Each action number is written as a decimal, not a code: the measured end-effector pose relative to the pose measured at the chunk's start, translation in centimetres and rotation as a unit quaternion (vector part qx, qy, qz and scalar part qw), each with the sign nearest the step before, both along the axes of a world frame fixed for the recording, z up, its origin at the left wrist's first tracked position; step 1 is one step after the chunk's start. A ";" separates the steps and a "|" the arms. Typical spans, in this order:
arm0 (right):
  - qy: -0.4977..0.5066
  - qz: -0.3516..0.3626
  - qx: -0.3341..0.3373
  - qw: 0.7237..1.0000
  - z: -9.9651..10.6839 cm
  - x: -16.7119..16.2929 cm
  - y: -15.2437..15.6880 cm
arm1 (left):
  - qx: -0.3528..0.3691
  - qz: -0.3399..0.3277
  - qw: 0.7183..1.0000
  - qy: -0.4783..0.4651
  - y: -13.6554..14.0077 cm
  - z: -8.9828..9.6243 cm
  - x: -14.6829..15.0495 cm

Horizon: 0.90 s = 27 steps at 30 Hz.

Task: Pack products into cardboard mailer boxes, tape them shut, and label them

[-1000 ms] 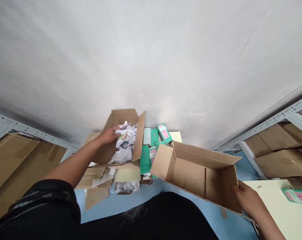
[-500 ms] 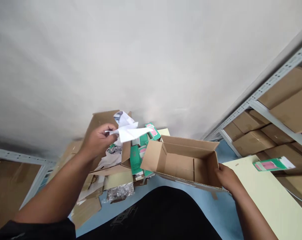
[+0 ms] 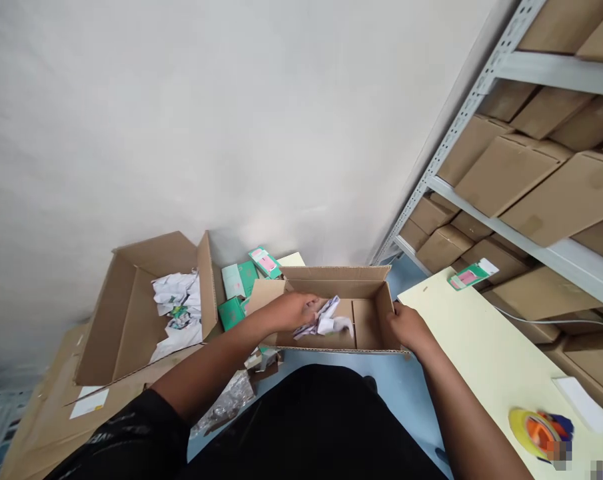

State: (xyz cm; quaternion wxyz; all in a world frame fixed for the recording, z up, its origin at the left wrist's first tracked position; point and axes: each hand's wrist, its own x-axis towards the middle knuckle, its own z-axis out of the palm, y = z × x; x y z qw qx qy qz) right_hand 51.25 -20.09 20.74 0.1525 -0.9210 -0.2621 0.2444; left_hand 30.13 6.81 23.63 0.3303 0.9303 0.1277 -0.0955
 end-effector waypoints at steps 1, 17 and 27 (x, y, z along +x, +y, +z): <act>0.006 -0.004 0.001 1.000 -0.1 -0.1 -0.3 | 0.006 0.000 1.000 0.010 0.1 -0.3 -0.1; 0.034 -0.181 0.029 0.982 -0.9 -0.6 -10.3 | -0.026 0.137 0.948 -0.286 1.9 -3.9 -3.1; 0.035 -0.247 0.039 0.967 -2.6 2.5 -17.9 | -0.092 0.187 0.954 -0.216 -0.5 -5.3 3.9</act>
